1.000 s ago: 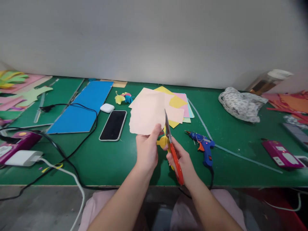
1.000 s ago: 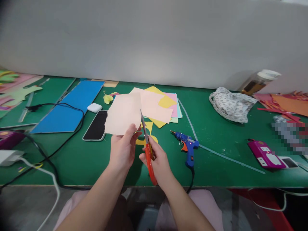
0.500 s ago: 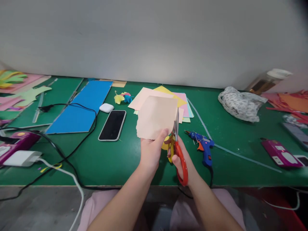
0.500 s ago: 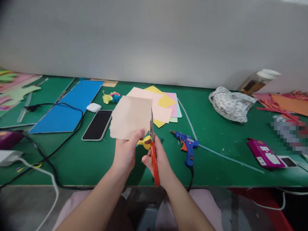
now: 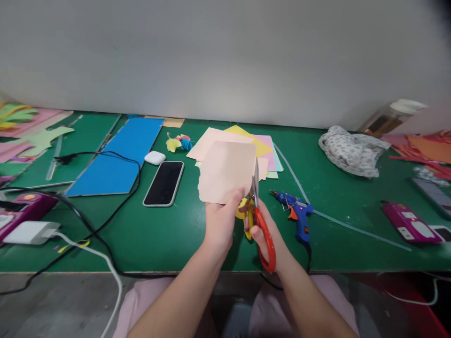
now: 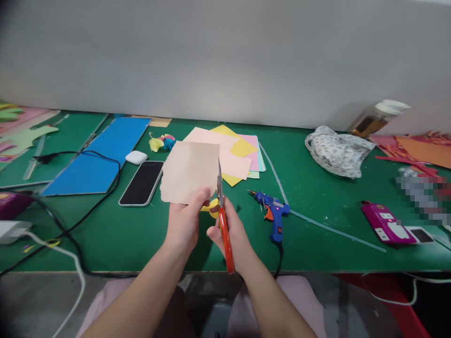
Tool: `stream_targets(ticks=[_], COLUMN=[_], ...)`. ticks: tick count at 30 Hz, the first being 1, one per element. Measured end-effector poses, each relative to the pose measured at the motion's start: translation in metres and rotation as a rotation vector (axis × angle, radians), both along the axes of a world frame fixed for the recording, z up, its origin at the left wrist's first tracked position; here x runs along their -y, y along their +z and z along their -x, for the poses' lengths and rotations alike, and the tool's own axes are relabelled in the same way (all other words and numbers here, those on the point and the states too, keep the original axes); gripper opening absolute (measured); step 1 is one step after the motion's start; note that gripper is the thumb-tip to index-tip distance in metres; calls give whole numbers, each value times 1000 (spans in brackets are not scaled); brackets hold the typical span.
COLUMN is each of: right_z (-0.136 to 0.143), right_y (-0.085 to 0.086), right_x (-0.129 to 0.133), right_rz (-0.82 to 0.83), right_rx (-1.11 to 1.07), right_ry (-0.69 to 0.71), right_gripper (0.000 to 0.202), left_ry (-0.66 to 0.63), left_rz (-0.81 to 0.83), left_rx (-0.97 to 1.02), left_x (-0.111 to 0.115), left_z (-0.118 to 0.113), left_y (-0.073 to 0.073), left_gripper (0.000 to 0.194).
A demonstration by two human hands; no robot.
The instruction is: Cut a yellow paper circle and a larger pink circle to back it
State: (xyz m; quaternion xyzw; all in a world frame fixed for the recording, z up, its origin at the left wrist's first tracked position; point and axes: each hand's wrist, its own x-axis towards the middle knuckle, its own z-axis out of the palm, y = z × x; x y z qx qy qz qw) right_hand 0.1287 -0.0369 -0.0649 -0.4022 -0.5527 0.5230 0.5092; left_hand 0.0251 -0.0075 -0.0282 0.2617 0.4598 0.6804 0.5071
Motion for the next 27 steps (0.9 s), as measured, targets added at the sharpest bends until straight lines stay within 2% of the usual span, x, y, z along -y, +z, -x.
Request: stream_targets(ticks=[3,6,8,10,13,15,17,20,22,24,27], right_z=[0,0,-1,-3,-5,-7,-9,-14,-18,-23,-31], right_y=[-1,2,5,8,10,9,7,6,7,11,18], right_x=[0,1,2,2,1,-1,-4,-8,-9,-9,-9], right_rz=[44,99,142,156,109,77,96,184,211,209,212], right_rx=[-23,-32,-58,-117,-247,-285,-281,-285,-286,-276,-255], right_ry=[-23,-64,-82,-93,-98,-129,-193,-295,-328,-329,-276], right_gripper=[69,59,52,47,41,36,31,25,21,18,20], left_ry=[19,134,245,327,343,342,324,253,139,5,-259], left_rz=[13,-54,-134,-281,-535,-597,-633,-713,-690,-490,4], left_rx=[1,-162,-404,-743,-1229,-1379,-1433,-1412,-1282,-996,-407], left_x=[-4,-7,-7,-8,-9,-10,-11,-10,-9,-10,-14], left_z=[7,17,25,33,39,37,31,21,17,17,22], left_y=[-1,-2,-3,-6,-13,-20,-27,-33,-32,-27,-16], left_gripper=[21,24,26,30,40,41,40,40,41,41,39])
